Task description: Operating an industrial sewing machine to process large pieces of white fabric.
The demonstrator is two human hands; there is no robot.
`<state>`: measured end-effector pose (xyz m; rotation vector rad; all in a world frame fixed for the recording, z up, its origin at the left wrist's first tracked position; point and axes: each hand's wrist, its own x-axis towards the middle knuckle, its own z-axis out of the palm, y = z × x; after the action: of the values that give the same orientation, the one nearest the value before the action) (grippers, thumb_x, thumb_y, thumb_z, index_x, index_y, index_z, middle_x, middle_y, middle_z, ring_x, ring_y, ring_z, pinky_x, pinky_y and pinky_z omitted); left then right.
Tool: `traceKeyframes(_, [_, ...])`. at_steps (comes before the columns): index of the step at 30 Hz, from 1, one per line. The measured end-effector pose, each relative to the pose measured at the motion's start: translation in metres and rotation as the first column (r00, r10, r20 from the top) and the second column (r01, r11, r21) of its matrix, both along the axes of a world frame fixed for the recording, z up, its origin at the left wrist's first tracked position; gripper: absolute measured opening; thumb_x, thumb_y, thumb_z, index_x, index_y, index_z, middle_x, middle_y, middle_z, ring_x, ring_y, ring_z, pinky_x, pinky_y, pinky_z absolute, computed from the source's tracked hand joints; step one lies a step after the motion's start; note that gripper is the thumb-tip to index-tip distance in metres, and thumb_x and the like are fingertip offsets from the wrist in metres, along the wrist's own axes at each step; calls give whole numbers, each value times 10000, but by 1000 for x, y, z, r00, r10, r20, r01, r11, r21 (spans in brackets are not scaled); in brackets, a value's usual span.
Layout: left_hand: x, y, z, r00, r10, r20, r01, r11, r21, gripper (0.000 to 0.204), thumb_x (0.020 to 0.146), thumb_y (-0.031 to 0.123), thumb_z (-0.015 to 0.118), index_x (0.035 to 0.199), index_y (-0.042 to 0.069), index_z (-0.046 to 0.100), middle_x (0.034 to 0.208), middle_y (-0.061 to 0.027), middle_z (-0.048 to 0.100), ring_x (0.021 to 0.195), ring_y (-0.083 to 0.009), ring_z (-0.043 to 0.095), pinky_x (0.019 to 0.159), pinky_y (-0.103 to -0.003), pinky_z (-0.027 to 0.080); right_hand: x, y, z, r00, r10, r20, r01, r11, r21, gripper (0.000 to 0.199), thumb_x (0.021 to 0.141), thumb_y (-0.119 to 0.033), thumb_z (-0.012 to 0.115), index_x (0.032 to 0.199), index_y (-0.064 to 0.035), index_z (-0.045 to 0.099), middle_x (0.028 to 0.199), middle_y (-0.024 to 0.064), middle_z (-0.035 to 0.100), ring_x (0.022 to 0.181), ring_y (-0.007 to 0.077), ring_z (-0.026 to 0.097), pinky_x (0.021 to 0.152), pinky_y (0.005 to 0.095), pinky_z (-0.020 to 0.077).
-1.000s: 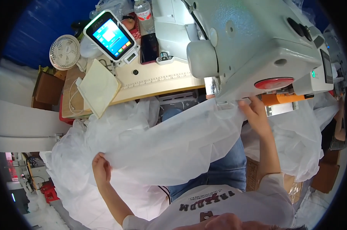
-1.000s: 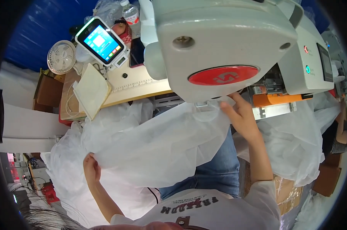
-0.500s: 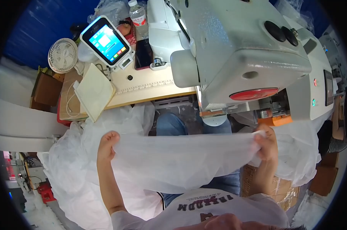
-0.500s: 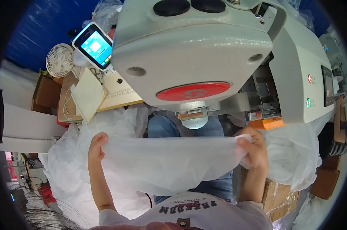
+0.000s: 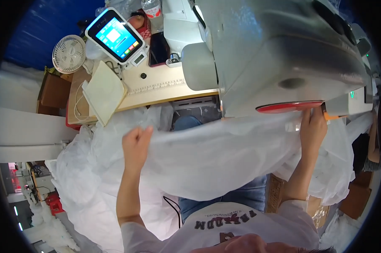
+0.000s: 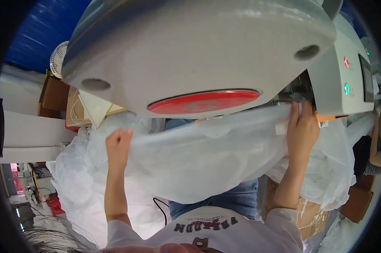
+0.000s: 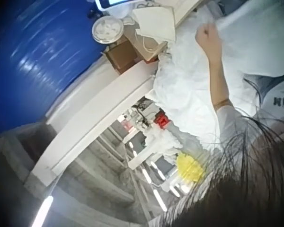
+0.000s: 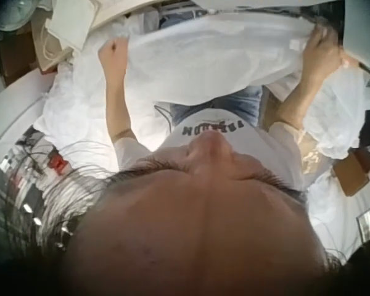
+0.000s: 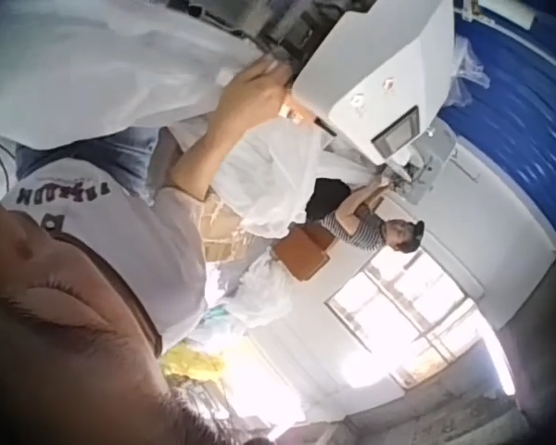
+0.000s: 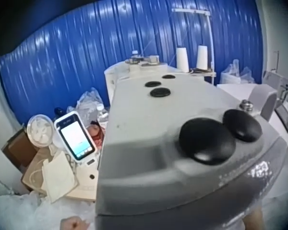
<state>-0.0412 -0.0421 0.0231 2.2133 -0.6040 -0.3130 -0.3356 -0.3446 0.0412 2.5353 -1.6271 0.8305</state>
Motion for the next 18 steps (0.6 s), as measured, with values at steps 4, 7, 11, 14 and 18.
traceKeyframes(4, [21, -17, -16, 926, 1, -378, -110, 958, -266, 227, 836, 107, 602, 637, 70, 501, 634, 71, 468, 568, -51, 396, 516, -241, 314, 2, -30, -20, 980, 135, -146, -162, 968, -191, 156, 851, -135, 501, 895, 7, 548, 835, 193, 547, 815, 349, 513, 707, 429, 387])
traceKeyframes(7, [17, 0, -19, 908, -10, -420, -164, 912, -376, 172, 824, 92, 614, 675, 54, 535, 675, 78, 488, 581, -47, 410, 546, -213, 334, 6, -25, -24, 990, 134, -37, -139, 967, -212, 164, 835, -104, 487, 926, 15, 552, 885, 191, 551, 860, 355, 492, 765, 438, 364])
traceKeyframes(11, [17, 9, -21, 928, -133, -348, -17, 918, -397, 149, 805, 56, 622, 677, 49, 547, 708, 51, 515, 588, -52, 440, 550, -198, 370, -10, -36, -47, 971, 214, 106, -188, 959, -210, 180, 822, -83, 501, 956, 20, 562, 934, 182, 560, 930, 363, 473, 840, 439, 335])
traceKeyframes(14, [20, 56, -25, 919, -362, 157, 326, 920, 216, 126, 776, 32, 646, 691, 28, 553, 671, 15, 538, 563, -65, 494, 514, -213, 400, -2, -9, -35, 960, 219, 173, -170, 950, -261, 173, 815, -79, 522, 948, 22, 571, 946, 180, 567, 953, 366, 477, 860, 429, 339])
traceKeyframes(18, [54, 101, -22, 889, -249, -384, 385, 861, 332, 131, 755, 40, 677, 697, 12, 562, 603, -8, 543, 500, -84, 530, 435, -229, 391, 34, 26, -10, 920, 336, 205, -259, 909, -326, 165, 806, -79, 558, 933, 24, 572, 932, 178, 577, 925, 365, 510, 836, 407, 383])
